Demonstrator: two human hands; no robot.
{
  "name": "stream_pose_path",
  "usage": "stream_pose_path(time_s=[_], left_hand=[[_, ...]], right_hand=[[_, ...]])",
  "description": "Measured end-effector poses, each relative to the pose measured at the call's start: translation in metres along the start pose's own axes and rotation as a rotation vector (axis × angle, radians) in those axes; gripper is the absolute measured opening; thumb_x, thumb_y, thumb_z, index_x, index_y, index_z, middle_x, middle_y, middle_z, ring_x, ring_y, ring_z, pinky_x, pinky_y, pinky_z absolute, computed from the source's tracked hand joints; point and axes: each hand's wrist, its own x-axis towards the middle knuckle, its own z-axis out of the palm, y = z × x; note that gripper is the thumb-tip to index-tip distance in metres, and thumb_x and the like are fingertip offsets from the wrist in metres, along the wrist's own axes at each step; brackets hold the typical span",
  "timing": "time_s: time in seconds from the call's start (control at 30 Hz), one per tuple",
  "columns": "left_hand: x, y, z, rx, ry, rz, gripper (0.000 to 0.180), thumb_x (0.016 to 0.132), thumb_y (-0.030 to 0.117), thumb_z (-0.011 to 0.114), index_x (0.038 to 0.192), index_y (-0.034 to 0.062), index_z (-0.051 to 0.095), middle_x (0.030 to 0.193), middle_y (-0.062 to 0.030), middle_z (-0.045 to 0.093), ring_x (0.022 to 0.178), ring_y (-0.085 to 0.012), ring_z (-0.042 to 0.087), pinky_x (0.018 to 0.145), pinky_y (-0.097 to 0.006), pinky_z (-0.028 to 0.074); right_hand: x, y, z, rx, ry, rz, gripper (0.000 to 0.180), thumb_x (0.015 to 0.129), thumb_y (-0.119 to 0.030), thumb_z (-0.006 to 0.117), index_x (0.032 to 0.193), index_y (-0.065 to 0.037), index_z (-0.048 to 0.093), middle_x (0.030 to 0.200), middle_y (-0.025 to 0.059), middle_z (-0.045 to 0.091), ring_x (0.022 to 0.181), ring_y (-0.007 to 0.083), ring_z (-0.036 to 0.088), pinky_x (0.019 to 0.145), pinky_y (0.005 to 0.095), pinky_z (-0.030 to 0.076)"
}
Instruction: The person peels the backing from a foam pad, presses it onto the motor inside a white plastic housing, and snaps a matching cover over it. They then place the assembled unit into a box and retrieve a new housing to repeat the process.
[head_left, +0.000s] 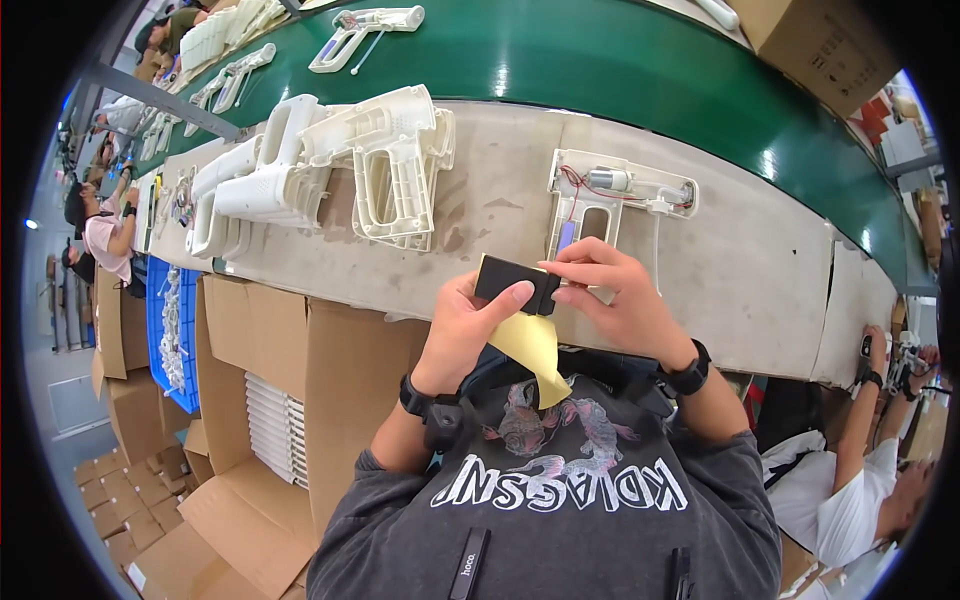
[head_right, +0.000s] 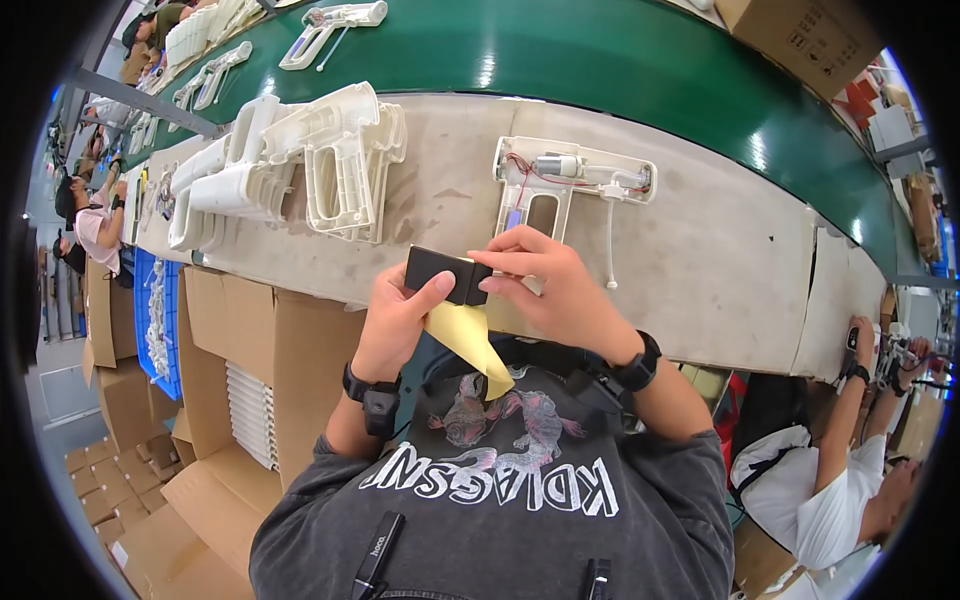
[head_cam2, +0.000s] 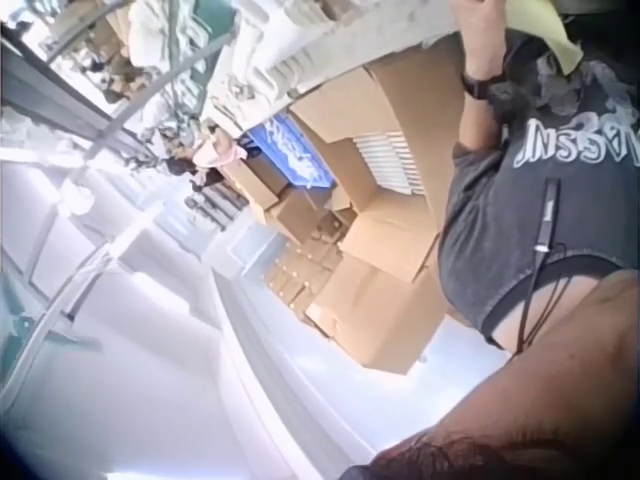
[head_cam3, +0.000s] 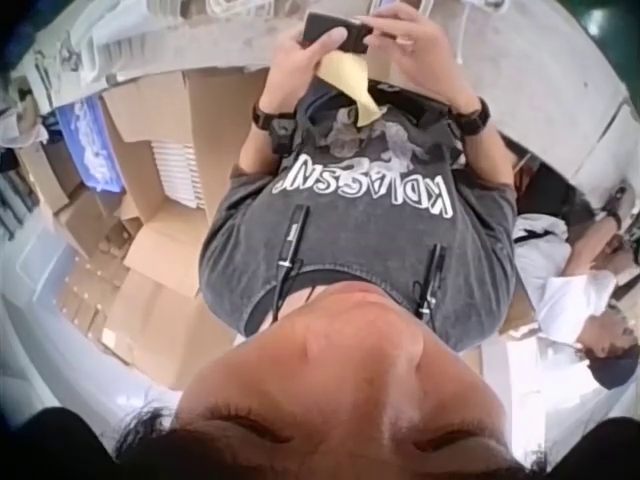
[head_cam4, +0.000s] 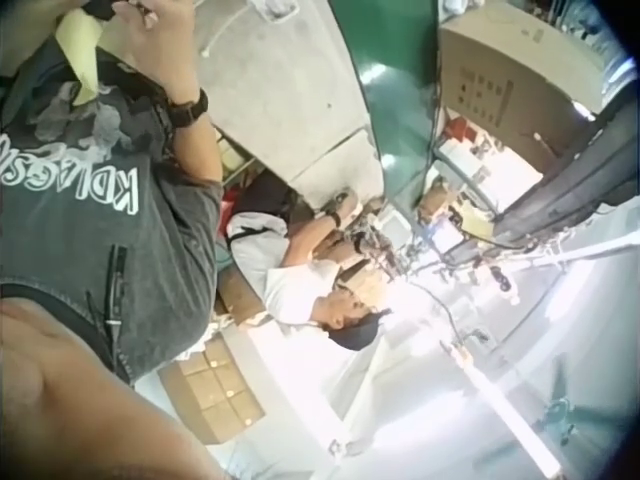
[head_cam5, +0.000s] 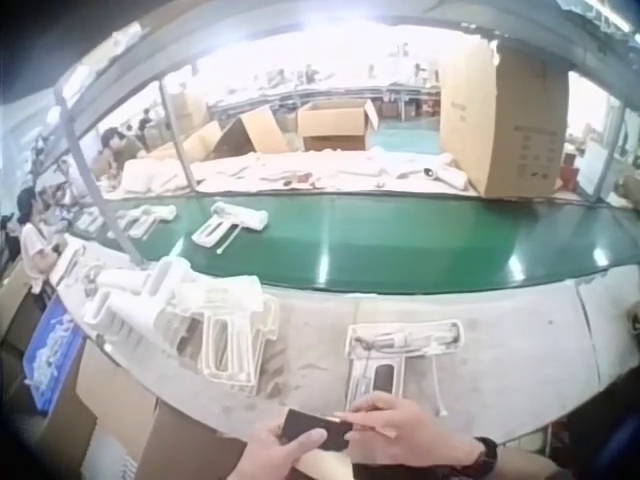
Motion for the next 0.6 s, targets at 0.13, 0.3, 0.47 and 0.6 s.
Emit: stream_pose_path(time_s=[0.13,0.3,0.47,0.6], left_hand=[[0.003,-0.002,0.002,-0.017,-0.006,0.042,0.026,0.095,0.017,0.070,0.110,-0.0036,0.067,0.096,-0.0069,0.072,0.081,-0.0087,0.067,0.071,-0.024,0.055],[0.007,-0.001,0.004,-0.099,0.014,-0.023,0.026,0.091,0.014,0.074,0.109,-0.0036,0.066,0.096,-0.0072,0.072,0.081,-0.0093,0.067,0.071,-0.024,0.055],[0.005,0.001,0.009,0.062,0.013,0.063,0.029,0.083,0.001,0.077,0.109,-0.0034,0.065,0.098,-0.0081,0.072,0.084,-0.0117,0.069,0.074,-0.027,0.057],[0.005,0.003,0.010,0.072,0.020,0.045,0.032,0.079,-0.007,0.077,0.108,-0.0035,0.065,0.099,-0.0083,0.072,0.085,-0.0133,0.069,0.076,-0.028,0.058]], right_hand=[[-0.001,-0.004,-0.001,0.290,-0.003,0.213,0.035,0.086,0.004,0.070,0.120,-0.006,0.071,0.109,0.0079,0.062,0.098,0.0170,0.059,0.082,0.0287,0.050],[-0.003,0.000,0.009,0.043,0.204,0.010,0.036,0.081,0.004,0.074,0.115,-0.004,0.072,0.106,0.0076,0.063,0.093,0.0178,0.062,0.077,0.0284,0.051],[-0.002,0.000,0.013,-0.113,0.269,-0.079,0.036,0.077,0.002,0.079,0.112,-0.004,0.073,0.104,0.0073,0.063,0.087,0.0190,0.064,0.072,0.0286,0.052],[-0.002,0.000,0.010,-0.019,0.183,-0.009,0.036,0.078,0.001,0.078,0.113,-0.004,0.073,0.103,0.0069,0.064,0.087,0.0167,0.063,0.074,0.0278,0.052]])
